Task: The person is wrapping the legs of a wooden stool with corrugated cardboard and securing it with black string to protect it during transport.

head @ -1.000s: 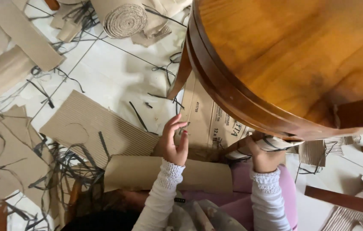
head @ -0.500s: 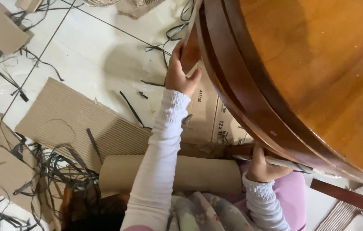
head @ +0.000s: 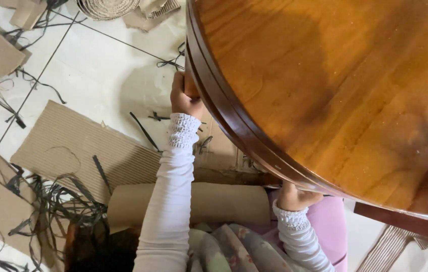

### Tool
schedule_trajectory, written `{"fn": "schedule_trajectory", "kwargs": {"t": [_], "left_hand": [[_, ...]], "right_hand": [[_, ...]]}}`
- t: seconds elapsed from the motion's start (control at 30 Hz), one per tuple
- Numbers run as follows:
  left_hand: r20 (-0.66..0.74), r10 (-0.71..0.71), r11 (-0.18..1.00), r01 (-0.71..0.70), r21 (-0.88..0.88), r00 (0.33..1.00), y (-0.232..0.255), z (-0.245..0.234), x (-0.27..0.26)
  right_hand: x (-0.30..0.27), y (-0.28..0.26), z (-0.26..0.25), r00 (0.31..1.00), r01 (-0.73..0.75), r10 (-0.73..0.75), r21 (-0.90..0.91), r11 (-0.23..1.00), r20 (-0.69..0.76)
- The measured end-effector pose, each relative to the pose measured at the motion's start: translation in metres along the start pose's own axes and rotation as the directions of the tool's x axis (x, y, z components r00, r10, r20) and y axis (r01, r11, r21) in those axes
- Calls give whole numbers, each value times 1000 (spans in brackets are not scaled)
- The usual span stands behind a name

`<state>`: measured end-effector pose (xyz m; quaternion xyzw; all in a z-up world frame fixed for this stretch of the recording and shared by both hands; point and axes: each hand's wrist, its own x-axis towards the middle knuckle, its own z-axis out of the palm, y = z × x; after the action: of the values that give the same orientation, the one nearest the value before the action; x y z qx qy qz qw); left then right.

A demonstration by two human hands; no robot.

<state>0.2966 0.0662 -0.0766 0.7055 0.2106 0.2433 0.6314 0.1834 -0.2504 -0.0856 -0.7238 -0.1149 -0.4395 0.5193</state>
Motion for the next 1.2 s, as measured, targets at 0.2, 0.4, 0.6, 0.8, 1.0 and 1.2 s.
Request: {"fn": "schedule_trajectory", "kwargs": {"t": [0.2, 0.4, 0.6, 0.8, 1.0, 1.2], "left_hand": [[-81, -78, 997, 77, -13, 994, 10, -39, -35], [-244, -13, 999, 25, 47, 970, 13, -92, -70], [-387, 26, 993, 20, 113, 922, -10, -147, -96], [-419, -97, 993, 61, -97, 903, 2, -186, -112], [-485, -93, 994, 57, -88, 869, -29, -212, -119], [-575, -36, 999, 43, -1, 818, 4, -223, -143]], "right_hand": [[-41, 55, -25, 988, 151, -153, 79, 985, 14], [-44, 8, -12, 993, 86, -98, 156, 984, 70], [-28, -38, 13, 987, 43, -79, 252, 967, 136], [-5, -84, 40, 971, 5, -82, 323, 946, 225], [7, -100, 61, 960, -8, -99, 377, 926, 264], [1, -89, 82, 947, -40, -109, 445, 895, 304]]}}
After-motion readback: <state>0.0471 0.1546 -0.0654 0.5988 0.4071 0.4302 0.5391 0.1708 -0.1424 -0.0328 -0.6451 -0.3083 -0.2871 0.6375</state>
